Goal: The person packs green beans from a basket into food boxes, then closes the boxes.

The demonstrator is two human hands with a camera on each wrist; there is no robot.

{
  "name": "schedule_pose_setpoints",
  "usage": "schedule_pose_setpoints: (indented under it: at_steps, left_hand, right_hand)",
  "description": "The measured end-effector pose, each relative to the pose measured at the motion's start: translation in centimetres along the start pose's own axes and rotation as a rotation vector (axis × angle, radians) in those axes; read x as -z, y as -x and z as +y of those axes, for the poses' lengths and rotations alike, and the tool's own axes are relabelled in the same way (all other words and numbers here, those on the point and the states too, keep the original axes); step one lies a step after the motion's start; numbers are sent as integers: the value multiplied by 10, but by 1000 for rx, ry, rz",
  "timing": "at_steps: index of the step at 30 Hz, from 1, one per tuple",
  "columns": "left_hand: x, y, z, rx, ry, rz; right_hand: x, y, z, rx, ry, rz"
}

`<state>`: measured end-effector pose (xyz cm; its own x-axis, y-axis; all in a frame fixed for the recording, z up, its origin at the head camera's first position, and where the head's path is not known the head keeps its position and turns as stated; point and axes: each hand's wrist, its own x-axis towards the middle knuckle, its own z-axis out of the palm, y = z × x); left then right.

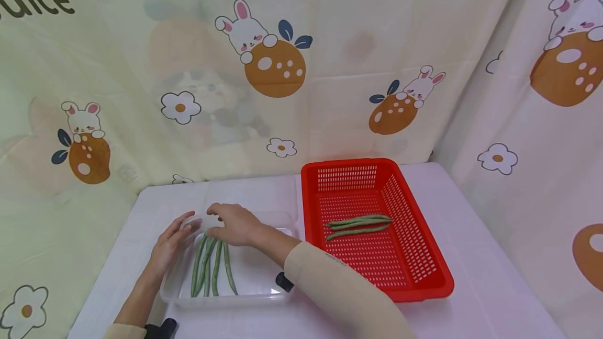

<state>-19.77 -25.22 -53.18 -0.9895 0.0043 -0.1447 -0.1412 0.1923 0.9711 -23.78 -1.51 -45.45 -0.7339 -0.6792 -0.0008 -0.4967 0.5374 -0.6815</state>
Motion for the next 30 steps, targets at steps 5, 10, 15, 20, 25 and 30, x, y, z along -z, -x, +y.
schedule_pose_setpoints:
  at_steps: [5, 10, 15, 20, 25, 30]
  left_hand:
    - [0, 0, 0, 7, -16, 1]
    - [0, 0, 1, 14, -34, 3]
    - [0, 0, 0, 9, -37, 2]
    - [0, 0, 1, 5, -37, -3]
    - [1, 0, 2, 10, -51, 7]
    - [0, 1, 0, 2, -35, 6]
  right_hand:
    - [17, 3, -1, -11, 9, 42]
    - [32, 7, 7, -33, -4, 84]
    - [45, 15, 18, -61, -21, 104]
    - [62, 23, 25, -81, -29, 147]
    - [78, 28, 31, -83, -32, 188]
    - [89, 37, 43, -108, -20, 221]
